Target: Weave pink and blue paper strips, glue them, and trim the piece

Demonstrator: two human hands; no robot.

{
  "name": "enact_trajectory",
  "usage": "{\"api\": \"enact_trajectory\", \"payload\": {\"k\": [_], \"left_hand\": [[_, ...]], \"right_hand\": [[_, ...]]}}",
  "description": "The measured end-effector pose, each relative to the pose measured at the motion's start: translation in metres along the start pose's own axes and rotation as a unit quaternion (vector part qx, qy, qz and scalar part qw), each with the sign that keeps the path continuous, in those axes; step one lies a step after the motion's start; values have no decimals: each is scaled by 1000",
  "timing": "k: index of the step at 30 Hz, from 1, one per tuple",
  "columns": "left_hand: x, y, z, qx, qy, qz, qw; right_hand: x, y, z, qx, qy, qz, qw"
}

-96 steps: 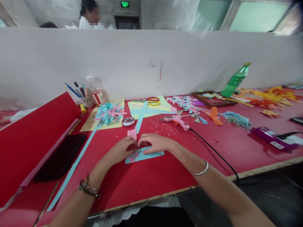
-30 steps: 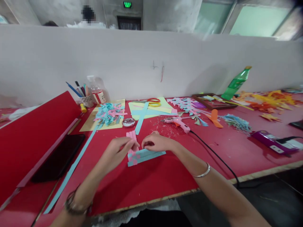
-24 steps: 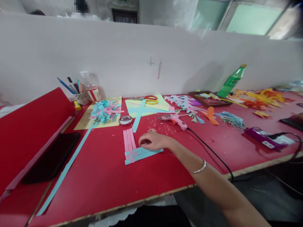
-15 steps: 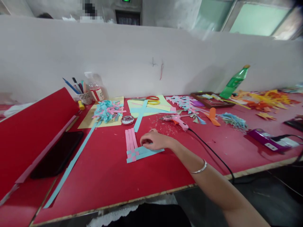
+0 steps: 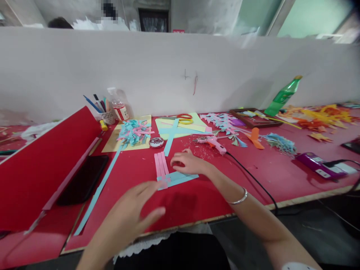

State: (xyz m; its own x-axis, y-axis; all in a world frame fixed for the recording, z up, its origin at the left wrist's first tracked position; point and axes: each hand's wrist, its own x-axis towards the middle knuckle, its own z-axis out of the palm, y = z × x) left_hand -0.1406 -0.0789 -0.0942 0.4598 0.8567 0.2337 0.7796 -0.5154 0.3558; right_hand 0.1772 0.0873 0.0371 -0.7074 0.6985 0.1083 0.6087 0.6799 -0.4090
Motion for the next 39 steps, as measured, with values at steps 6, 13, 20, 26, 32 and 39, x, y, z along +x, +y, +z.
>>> {"api": "enact_trajectory", "payload": {"k": [6, 13, 20, 26, 32, 39], "left_hand": [[165, 83, -67, 42, -68, 41, 996], [155, 65, -40, 93, -118, 45, 988], [158, 70, -33, 109, -82, 21, 990], [160, 70, -31, 106, -75, 20, 991], [160, 72, -33, 101, -82, 16, 991], [160, 70, -33, 97, -81, 15, 992]], "right_hand": [[-35, -31, -12, -38, 79, 27, 996], [-84, -68, 47, -83, 85, 119, 986], [-87, -75, 56, -114, 86, 155, 978], [-86, -77, 56, -118, 94, 164, 975], [-87, -76, 59, -114, 111, 166, 973], [-88, -76, 60, -126, 127, 179, 967]]}}
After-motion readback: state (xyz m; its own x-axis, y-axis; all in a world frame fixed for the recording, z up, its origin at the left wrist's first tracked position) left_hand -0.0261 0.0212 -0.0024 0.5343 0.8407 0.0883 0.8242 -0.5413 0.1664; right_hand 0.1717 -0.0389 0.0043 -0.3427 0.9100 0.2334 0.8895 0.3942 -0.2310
